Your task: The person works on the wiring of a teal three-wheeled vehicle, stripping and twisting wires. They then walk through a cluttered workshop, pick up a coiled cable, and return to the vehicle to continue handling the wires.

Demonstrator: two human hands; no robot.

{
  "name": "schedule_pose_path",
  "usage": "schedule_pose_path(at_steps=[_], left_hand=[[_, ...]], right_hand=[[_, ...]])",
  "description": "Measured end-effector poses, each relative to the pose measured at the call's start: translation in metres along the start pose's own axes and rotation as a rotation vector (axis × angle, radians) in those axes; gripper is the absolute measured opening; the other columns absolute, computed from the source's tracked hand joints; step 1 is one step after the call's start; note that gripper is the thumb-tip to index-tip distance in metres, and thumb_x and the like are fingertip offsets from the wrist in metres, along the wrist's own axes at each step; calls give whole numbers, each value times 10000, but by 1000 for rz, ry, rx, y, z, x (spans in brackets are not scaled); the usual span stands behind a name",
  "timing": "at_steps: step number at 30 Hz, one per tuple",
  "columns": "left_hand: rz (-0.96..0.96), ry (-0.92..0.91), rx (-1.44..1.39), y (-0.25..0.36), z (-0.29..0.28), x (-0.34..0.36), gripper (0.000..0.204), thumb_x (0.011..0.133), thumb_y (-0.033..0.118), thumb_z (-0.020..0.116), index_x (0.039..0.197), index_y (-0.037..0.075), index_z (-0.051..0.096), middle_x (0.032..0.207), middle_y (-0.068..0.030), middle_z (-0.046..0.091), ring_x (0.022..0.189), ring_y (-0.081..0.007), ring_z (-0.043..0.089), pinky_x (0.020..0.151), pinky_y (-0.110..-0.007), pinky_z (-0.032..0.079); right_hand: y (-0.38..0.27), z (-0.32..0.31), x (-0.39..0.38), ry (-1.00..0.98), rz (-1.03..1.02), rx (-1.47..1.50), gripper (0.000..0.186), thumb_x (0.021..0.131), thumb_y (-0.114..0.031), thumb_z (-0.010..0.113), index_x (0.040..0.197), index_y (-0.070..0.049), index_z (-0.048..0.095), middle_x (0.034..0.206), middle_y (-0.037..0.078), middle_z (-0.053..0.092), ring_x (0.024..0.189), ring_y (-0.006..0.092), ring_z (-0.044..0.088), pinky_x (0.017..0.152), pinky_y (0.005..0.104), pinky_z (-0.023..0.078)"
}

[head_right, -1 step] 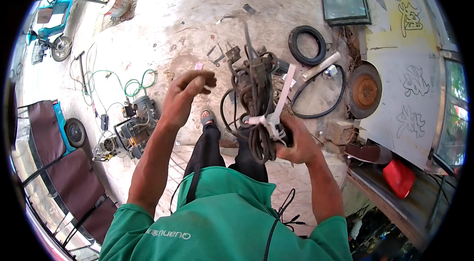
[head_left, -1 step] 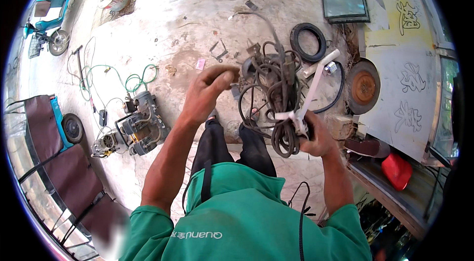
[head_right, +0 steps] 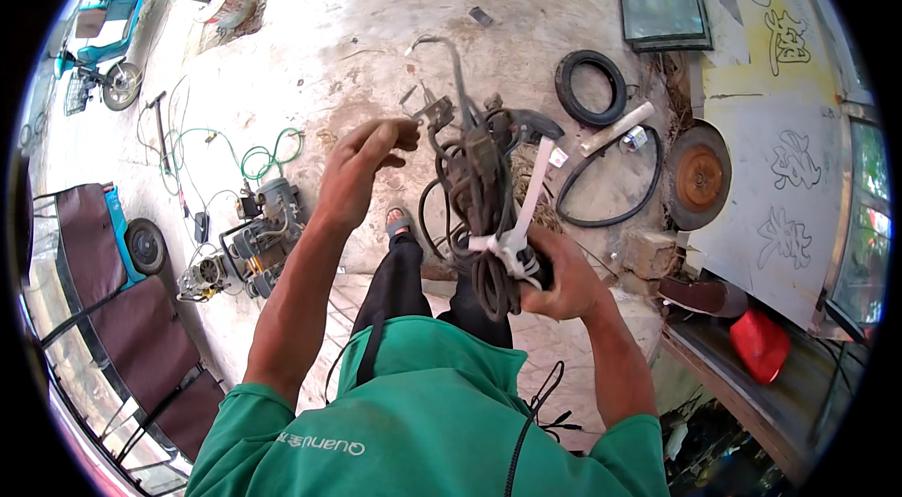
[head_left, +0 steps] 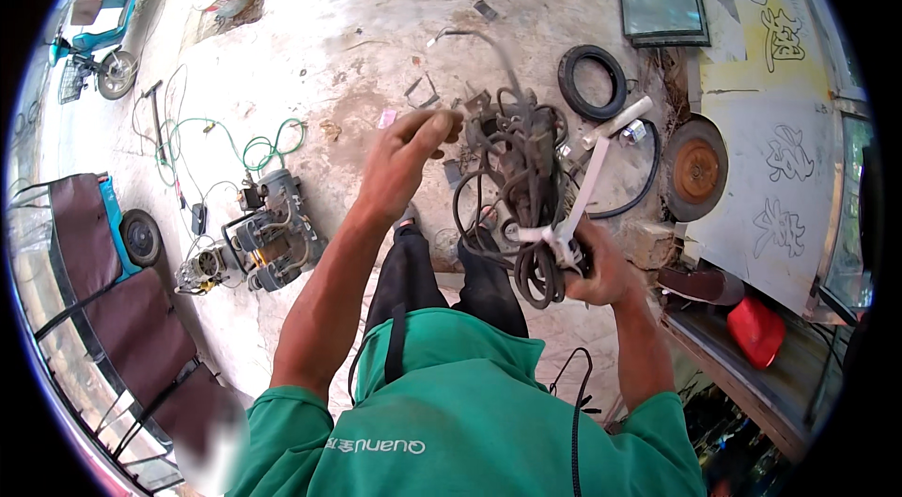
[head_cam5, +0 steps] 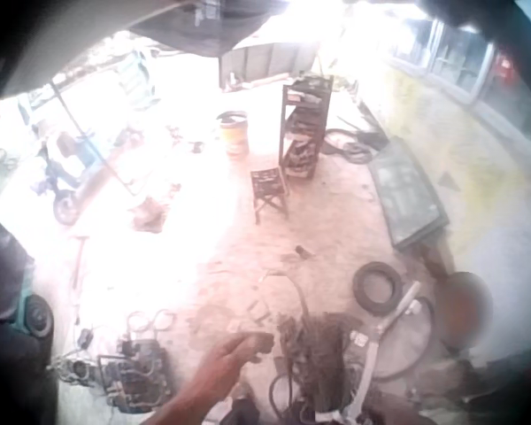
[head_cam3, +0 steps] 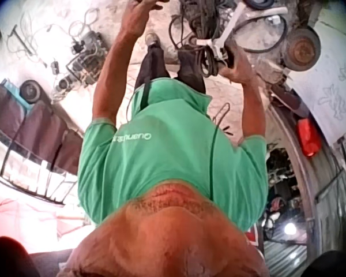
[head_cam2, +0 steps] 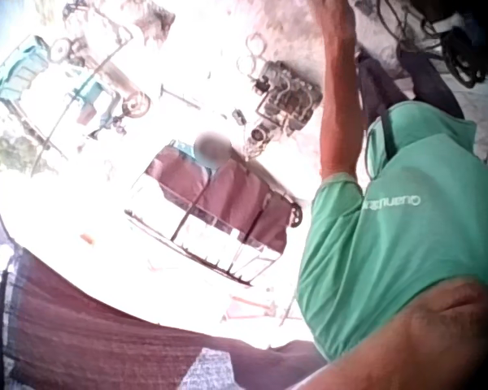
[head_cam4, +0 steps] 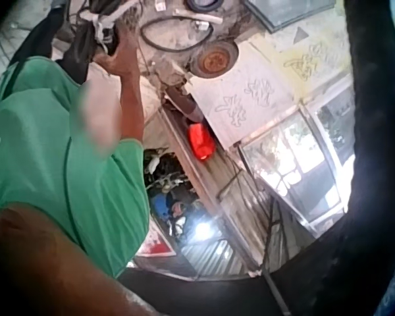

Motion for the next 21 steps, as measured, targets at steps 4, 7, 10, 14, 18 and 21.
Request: schedule_pose_path(at_steps=[4,7,10,14,18,21], left_hand=[[-218,48,-46,-28,-4,21,618,922,574,493,1047,0,689,1035,-120,668,1004,-204,586,839,-320,445],[-260,32,53,-29,-1,21,559,945,539,487,983,14,676,912,-79,654,871,-167,590,775,-319,441],[-261,32,71,-37,3,17,511,956,495,504,937,12,669,807,-73,639,715,-149,582,686,-318,454],[-277,89,-257,-33,9,7,494,999,458,430,921,9,622,699,-80,599,609,-177,559,611,-344,461],[-300,111,-728,-18,27,-10,458,1019,444,375,943,36,570,654,-71,551,550,-183,492,545,-337,415],[-275,137,-734,-19,28,-24,408,1019,424,394,898,70,556,586,-25,477,449,-116,337,456,-280,306]], right_hand=[[-9,21,2,-81,-94,-319,483,577,-226,703,980,9,578,812,186,592,750,393,580,674,414,472],[5,26,0,-114,-105,-484,475,569,-240,722,941,7,560,802,192,586,767,419,570,674,454,461],[15,38,-4,-116,-167,-551,482,564,-247,726,935,8,555,809,193,587,786,414,576,702,465,465],[30,44,-5,-102,-126,-567,447,611,-232,707,954,11,555,840,205,590,828,408,582,741,471,470],[44,41,-1,-148,-7,-476,430,670,-249,705,951,38,552,850,227,572,832,436,561,717,480,448],[48,44,-6,-139,2,-455,411,709,-252,678,949,44,525,862,239,573,841,448,556,717,487,436]])
Point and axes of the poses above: each hand's wrist, its own x-axis towards the middle knuckle, its own z-axis out of the palm, y = z × x, the point moved 6 cm from there along x, towards the middle knuckle
